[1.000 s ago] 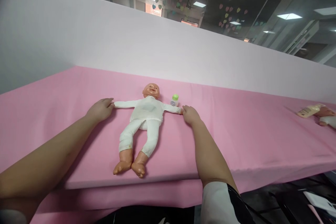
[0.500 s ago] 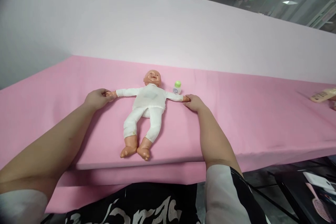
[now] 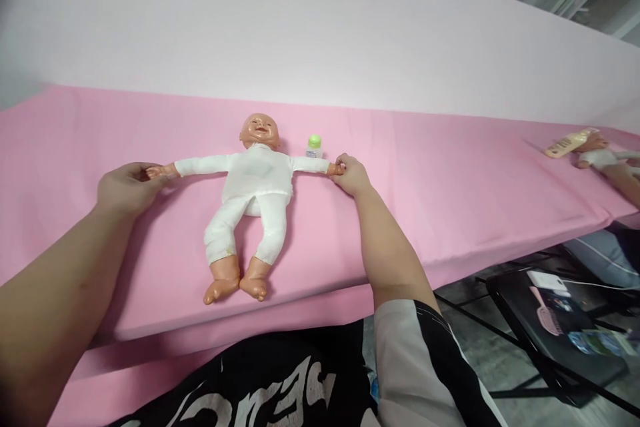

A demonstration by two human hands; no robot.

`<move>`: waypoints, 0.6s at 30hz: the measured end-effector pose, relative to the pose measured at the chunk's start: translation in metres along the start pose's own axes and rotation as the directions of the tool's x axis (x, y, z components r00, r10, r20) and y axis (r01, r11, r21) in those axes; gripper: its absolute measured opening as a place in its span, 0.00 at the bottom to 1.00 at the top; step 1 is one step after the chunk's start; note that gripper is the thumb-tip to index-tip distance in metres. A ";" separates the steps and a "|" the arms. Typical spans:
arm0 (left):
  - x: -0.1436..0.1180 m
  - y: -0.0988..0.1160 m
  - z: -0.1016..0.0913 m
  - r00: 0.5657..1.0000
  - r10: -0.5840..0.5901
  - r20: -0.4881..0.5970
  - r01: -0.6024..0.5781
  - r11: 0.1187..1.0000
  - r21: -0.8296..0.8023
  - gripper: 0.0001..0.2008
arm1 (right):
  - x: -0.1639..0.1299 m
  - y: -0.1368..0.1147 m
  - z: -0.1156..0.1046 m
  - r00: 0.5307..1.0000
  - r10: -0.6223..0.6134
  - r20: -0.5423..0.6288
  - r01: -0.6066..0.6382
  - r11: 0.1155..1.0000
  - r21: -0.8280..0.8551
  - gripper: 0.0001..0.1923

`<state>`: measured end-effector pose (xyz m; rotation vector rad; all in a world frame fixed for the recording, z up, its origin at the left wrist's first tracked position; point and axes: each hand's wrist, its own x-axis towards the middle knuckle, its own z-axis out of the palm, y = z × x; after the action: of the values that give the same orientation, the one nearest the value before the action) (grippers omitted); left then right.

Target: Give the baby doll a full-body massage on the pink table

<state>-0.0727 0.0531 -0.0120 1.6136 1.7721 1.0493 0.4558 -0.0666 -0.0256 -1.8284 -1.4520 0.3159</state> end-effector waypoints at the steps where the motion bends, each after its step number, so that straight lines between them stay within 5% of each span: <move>1: 0.000 -0.001 0.000 1.000 -0.005 -0.005 0.005 1.000 0.001 0.22 | -0.001 -0.001 0.000 1.000 0.014 0.013 -0.015 1.000 0.017 0.18; 6: 0.006 -0.009 0.003 0.997 0.041 -0.060 -0.040 0.999 0.019 0.24 | -0.001 -0.005 -0.001 0.995 0.077 0.063 -0.083 0.990 0.110 0.30; 11: 0.011 -0.012 0.012 0.999 0.042 -0.027 -0.046 0.983 -0.180 0.24 | 0.002 -0.002 0.002 0.988 0.080 0.133 -0.135 0.866 0.482 0.43; 18: 0.016 -0.011 0.019 0.999 -0.030 -0.012 0.023 0.918 -0.396 0.15 | 0.005 -0.006 0.009 0.972 0.179 0.154 -0.234 0.640 0.732 0.31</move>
<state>-0.0658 0.0724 -0.0297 1.3279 1.4658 1.3140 0.4477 -0.0584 -0.0264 -1.2791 -0.9143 0.9544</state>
